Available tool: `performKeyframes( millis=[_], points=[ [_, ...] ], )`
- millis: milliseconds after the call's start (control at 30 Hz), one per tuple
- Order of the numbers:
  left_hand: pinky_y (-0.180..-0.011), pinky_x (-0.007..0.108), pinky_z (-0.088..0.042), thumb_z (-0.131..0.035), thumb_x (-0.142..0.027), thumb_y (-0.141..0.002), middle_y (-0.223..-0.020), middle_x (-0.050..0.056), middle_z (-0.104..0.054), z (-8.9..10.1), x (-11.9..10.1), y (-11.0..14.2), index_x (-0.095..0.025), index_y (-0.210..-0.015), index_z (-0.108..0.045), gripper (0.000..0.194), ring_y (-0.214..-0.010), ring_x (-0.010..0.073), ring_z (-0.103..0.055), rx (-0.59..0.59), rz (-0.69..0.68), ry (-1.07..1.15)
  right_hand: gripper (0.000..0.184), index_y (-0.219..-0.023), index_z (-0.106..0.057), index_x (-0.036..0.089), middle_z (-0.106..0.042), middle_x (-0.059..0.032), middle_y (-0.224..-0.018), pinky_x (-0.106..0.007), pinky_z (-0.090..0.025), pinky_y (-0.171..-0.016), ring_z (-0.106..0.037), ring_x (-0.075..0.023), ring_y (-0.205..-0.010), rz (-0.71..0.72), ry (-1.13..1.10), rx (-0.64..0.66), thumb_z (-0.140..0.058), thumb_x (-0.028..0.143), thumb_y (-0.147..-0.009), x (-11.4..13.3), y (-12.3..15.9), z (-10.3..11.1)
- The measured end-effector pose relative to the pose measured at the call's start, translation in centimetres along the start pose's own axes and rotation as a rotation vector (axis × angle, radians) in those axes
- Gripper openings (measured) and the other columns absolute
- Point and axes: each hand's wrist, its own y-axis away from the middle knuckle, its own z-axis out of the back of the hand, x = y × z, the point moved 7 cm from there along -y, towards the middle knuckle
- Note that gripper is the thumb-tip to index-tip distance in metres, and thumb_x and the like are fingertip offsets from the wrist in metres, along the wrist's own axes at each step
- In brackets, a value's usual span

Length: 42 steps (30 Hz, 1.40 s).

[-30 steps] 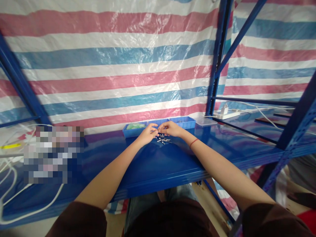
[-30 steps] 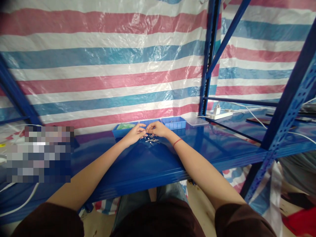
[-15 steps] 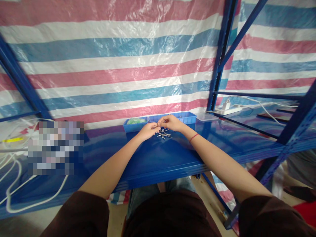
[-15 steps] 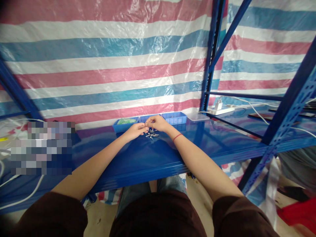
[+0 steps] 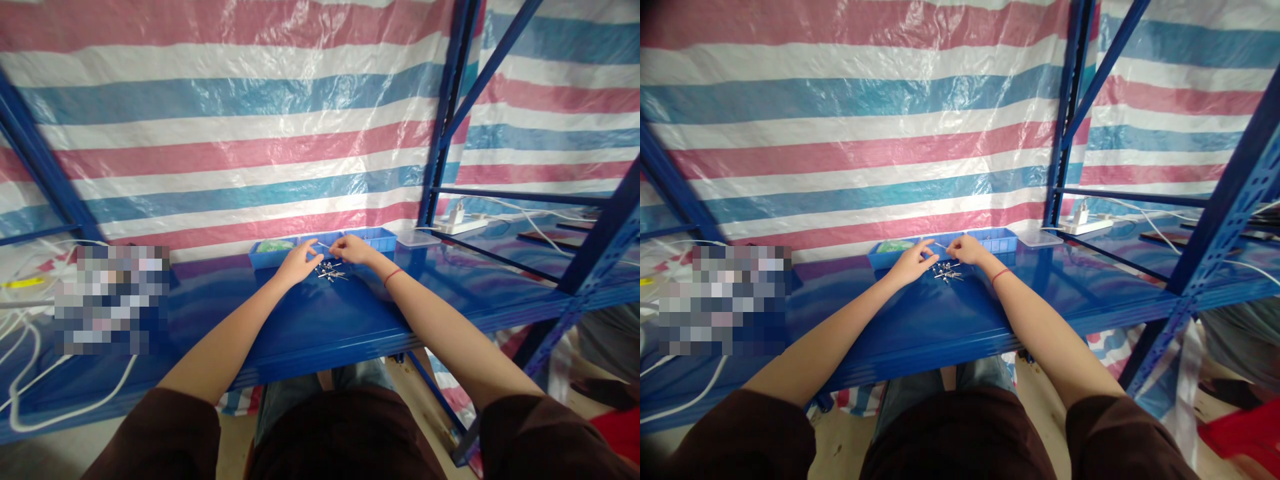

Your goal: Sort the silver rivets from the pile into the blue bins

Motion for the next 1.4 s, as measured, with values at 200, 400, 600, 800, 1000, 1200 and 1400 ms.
performKeyframes(
  millis=[200, 400, 600, 800, 1000, 1200, 1400],
  points=[
    [-0.075, 0.027, -0.044, -0.05, -0.033, -0.082, -0.093, 0.006, -0.063, -1.7, -1.7, 0.8, -0.017, -0.099, -0.065, 0.028, -0.072, 0.0137, -0.057, 0.23, -0.21, -0.183, 0.029, -0.067, -0.064, 0.012, -0.06, -0.0059, -0.059, -0.022, -0.038, -0.051, -0.051, -0.0115, -0.05, -0.367, -0.032, -0.435, -0.049, 0.032, -0.08, -6.4, 0.2, 4.9],
    [-0.075, 0.026, -0.043, -0.052, -0.032, -0.081, -0.086, 0.005, -0.063, -2.6, -2.2, 1.2, -0.018, -0.086, -0.069, 0.022, -0.074, 0.0142, -0.057, 0.337, -0.281, -0.207, 0.041, -0.073, -0.067, 0.011, -0.061, -0.0081, -0.063, -0.025, -0.04, -0.054, -0.052, -0.0135, -0.053, -0.438, -0.037, -0.415, -0.041, 0.041, -0.085, -7.3, 0.7, 5.2],
    [-0.075, 0.026, -0.043, -0.051, -0.027, -0.081, -0.087, 0.005, -0.062, -2.7, -1.9, 1.1, -0.018, -0.085, -0.068, 0.02, -0.077, 0.0147, -0.057, 0.366, -0.252, -0.23, 0.034, -0.07, -0.067, 0.011, -0.062, -0.0064, -0.06, -0.023, -0.039, -0.057, -0.053, -0.0128, -0.056, -0.204, 0.098, -0.245, -0.046, 0.034, -0.081, -3.7, -0.3, 3.3],
    [-0.081, 0.029, -0.043, -0.048, -0.025, -0.08, -0.085, 0.006, -0.06, -2.8, -1.5, 1.1, -0.016, -0.083, -0.066, 0.019, -0.083, 0.0175, -0.057, 0.357, -0.207, -0.266, 0.023, -0.068, -0.067, 0.012, -0.061, -0.0025, -0.06, -0.02, -0.037, -0.053, -0.051, -0.0103, -0.056, 0.051, 0.129, 0.004, -0.051, 0.027, -0.075, -0.3, -0.1, 0.6],
    [-0.084, 0.03, -0.043, -0.045, -0.024, -0.081, -0.086, 0.006, -0.057, -1.9, -0.9, 0.6, -0.016, -0.082, -0.062, 0.019, -0.085, 0.0177, -0.056, 0.225, -0.185, -0.203, 0.026, -0.09, -0.068, 0.014, -0.064, -0.0007, -0.068, -0.02, -0.04, -0.049, -0.051, -0.008, -0.049, 0.076, -0.037, 0.213, -0.055, 0.018, -0.068, 0.8, 0.6, -1.7],
    [-0.075, 0.029, -0.045, -0.044, -0.026, -0.082, -0.078, 0.003, -0.06, -1.2, -0.7, 0.0, -0.016, -0.081, -0.058, 0.017, -0.076, 0.0157, -0.056, 0.141, -0.075, -0.07, 0.025, -0.091, -0.066, 0.013, -0.065, -0.0028, -0.074, -0.018, -0.041, -0.047, -0.052, -0.0068, -0.053, 0.129, -0.204, 0.181, -0.057, 0.023, -0.071, 1.8, 0.7, -1.5],
    [-0.065, 0.025, -0.044, -0.043, -0.033, -0.083, -0.071, 0.0, -0.06, -1.7, 0.7, -0.3, -0.016, -0.083, -0.056, 0.021, -0.068, 0.0135, -0.057, 0.138, 0.034, 0.13, 0.028, -0.088, -0.065, 0.012, -0.062, -0.0024, -0.069, -0.019, -0.044, -0.05, -0.052, -0.0072, -0.054, 0.142, -0.306, 0.102, -0.059, 0.034, -0.072, 2.5, 0.8, -0.8]
  ],
)
